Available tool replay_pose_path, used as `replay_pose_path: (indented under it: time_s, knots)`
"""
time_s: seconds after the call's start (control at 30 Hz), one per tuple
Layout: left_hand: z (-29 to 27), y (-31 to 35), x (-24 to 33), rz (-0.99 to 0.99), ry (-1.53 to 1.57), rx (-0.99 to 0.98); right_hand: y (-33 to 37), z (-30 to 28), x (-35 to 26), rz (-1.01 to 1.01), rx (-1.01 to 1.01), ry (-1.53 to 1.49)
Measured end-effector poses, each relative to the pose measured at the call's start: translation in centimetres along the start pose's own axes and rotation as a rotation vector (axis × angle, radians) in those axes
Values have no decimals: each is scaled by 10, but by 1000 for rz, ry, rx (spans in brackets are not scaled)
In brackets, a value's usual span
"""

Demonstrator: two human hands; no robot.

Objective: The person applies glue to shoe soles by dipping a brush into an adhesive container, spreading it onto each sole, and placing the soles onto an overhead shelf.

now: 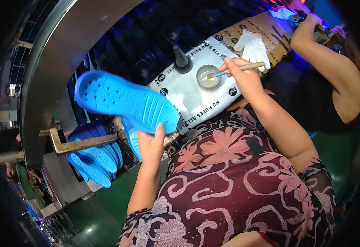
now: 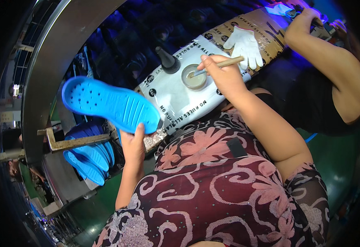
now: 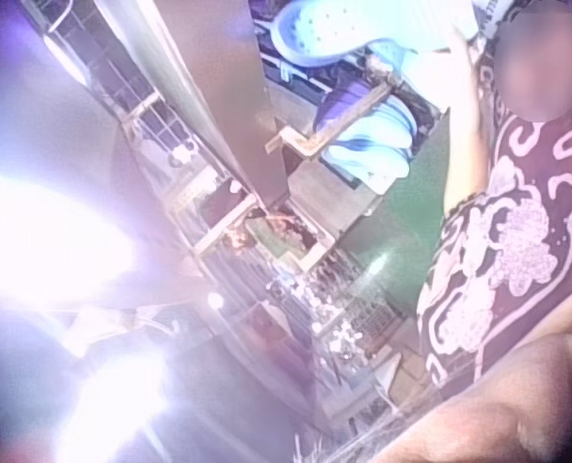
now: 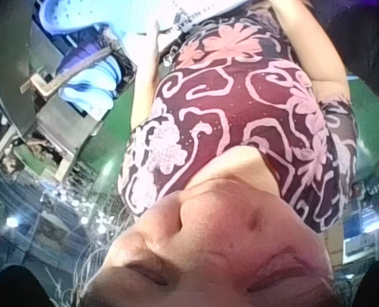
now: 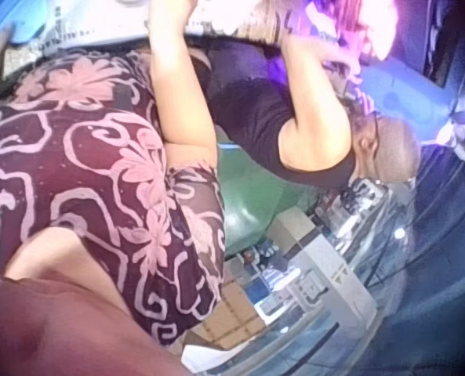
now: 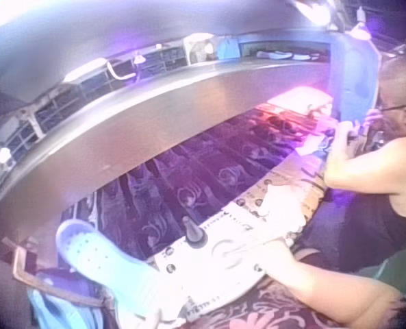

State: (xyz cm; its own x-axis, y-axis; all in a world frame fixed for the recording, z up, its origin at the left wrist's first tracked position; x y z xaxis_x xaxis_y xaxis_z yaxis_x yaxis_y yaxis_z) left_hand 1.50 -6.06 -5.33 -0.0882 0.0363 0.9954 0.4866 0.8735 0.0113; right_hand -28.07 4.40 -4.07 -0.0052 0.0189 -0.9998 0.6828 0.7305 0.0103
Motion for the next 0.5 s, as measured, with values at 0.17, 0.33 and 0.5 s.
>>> replay_pose_path:
  time_s: [0.17,0.33,0.5]
  knots:
    - [27,-10,24,133,-70,70,37,19,-53,-70,-113,21]
    - [45,-4,46,349,-135,77,67,46,-92,-679,-255,332]
    - [52,-2,54,441,-172,-21,72,54,-86,-722,-208,399]
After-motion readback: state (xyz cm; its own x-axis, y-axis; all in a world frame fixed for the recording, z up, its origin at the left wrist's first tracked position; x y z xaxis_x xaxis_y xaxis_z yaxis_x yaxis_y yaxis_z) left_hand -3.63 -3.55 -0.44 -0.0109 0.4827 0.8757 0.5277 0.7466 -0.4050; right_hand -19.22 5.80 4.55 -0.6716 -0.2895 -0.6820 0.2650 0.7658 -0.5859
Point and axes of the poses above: each hand's wrist, its own y-axis away from the middle knuckle, its own z-axis out of the palm, x = y × z, the point moved 6 cm from there along -y, towards the middle knuckle, and after that the axes turned 6 degrees about z, right-handed, at the moved point
